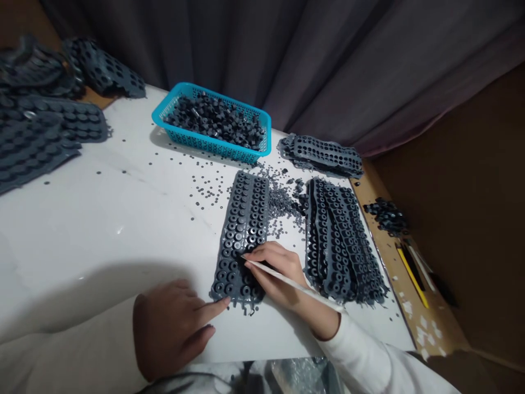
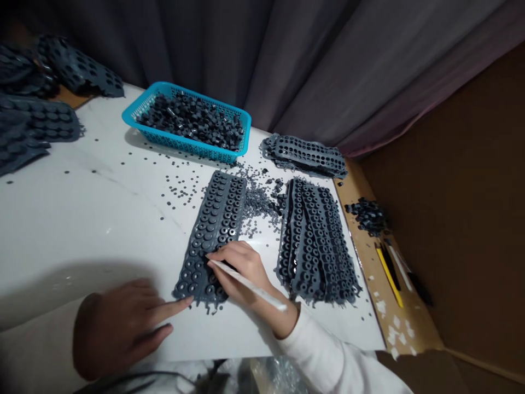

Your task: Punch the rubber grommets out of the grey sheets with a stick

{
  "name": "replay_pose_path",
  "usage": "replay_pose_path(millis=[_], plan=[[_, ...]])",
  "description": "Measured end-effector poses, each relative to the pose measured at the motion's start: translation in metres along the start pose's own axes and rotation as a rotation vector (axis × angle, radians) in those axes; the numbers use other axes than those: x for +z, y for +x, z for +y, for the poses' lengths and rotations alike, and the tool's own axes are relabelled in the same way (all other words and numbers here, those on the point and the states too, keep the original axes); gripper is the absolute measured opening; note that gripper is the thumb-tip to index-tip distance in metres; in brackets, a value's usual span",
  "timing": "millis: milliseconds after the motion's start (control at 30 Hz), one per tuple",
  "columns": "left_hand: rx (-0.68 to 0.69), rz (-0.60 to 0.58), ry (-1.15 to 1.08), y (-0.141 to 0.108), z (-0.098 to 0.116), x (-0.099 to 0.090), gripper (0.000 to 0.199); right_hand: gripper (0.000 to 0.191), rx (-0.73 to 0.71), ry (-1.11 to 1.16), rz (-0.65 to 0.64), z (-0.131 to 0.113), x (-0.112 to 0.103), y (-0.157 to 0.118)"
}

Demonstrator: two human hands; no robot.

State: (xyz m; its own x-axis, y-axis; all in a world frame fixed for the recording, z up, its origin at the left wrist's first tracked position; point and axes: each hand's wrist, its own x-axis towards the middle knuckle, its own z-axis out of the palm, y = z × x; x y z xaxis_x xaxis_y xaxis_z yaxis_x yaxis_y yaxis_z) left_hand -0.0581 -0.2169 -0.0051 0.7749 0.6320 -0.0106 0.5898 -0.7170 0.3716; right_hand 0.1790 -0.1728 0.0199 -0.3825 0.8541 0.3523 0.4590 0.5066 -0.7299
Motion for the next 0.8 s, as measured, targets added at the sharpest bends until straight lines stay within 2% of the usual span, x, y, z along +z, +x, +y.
replay_pose_path(millis=[200,467,600,800], plan=[[0.007,-0.016,0.009,0.001,0.001,-0.001,0.036,0.009,0.070,0.023,0.044,-0.003,-0.001,0.005],[0.002,-0.015,0.024,0.002,0.002,-0.003,0.036,0.012,0.012,-0.019,-0.007,0.006,0.002,0.002],[0.011,-0.014,0.022,0.002,0.001,-0.004,0.036,0.008,-0.112,-0.137,-0.033,0.016,0.000,0.005],[-0.015,-0.035,0.014,0.002,0.002,-0.001,0.038,0.009,-0.398,-0.449,-0.259,0.024,-0.008,0.014]])
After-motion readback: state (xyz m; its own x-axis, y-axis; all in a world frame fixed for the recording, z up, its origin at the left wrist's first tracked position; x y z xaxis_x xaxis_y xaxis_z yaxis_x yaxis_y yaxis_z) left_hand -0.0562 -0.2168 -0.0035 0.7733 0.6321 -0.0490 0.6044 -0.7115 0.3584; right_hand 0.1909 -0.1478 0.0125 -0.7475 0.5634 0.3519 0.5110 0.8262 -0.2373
